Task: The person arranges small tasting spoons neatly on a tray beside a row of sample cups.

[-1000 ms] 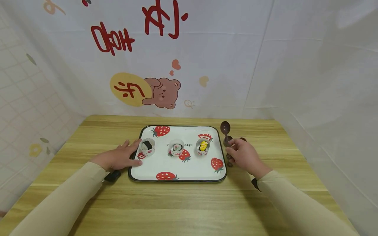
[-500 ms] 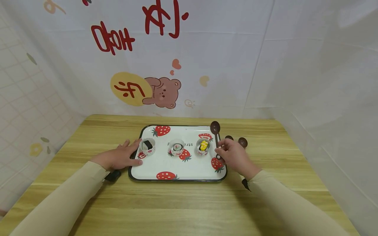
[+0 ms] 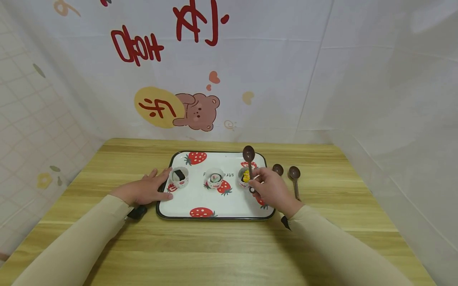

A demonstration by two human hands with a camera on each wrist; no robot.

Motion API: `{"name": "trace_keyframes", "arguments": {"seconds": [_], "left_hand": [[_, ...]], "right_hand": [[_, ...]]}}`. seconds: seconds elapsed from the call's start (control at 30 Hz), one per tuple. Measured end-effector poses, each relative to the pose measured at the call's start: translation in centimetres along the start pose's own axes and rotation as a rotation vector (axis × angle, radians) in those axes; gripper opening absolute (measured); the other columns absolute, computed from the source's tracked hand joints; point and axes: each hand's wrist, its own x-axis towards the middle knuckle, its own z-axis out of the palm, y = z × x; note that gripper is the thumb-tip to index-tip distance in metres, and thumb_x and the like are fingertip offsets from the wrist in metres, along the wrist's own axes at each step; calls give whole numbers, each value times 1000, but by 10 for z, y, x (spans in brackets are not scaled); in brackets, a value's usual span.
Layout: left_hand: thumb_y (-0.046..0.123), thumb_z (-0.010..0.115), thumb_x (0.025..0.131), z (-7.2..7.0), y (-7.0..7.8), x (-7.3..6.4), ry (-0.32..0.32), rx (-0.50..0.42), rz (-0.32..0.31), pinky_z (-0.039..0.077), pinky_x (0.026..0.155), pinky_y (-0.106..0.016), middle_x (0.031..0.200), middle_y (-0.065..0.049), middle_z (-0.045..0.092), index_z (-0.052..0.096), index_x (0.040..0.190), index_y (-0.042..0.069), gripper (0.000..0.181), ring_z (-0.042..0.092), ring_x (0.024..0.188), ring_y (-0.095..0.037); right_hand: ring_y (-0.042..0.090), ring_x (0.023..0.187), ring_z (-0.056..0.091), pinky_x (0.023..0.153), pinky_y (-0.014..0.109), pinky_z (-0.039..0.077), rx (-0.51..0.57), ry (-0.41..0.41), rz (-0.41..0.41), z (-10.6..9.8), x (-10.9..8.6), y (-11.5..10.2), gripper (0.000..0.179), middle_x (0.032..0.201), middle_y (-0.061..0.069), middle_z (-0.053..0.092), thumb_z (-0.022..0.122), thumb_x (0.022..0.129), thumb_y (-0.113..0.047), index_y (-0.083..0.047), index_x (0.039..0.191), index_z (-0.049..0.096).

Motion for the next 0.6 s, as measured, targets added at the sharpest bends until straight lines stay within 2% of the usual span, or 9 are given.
{"name": "trace_keyframes", "arguments": {"seconds": [0.13, 0.27, 0.5, 0.6], "left_hand": [[64, 68, 94, 0, 0, 0, 0, 1, 7, 3, 127, -73, 177, -17, 11, 7, 171, 14, 110, -3, 161, -54], [64, 68, 94, -1, 0, -1, -1, 8, 5, 4, 126, -73, 177, -17, 12, 7, 171, 14, 110, -2, 161, -54], [64, 68, 93, -1, 0, 0, -3, -2, -4, 3, 127, -72, 178, -16, 11, 6, 171, 16, 110, -4, 161, -53], [63, 68, 94, 0, 0, -1, -1, -9, 2, 3, 127, -72, 178, -16, 11, 7, 171, 15, 110, -4, 161, -53]], "right_hand": [[14, 65, 70, 60, 30, 60, 52, -25, -4, 7, 2, -4, 21, 94, 12, 73, 69, 100, -8, 1, 118, 64], [13, 64, 68, 60, 30, 59, 79, -47, -14, 15, 4, -9, 16, 89, 12, 74, 69, 100, -8, 1, 113, 64], [13, 63, 68, 64, 28, 62, 127, -55, 10, 29, 9, -17, 13, 87, 10, 67, 69, 100, -4, -1, 112, 64], [13, 62, 67, 63, 28, 62, 141, -61, -9, 35, 10, -19, 12, 86, 11, 65, 68, 100, -3, -1, 110, 61]]}}
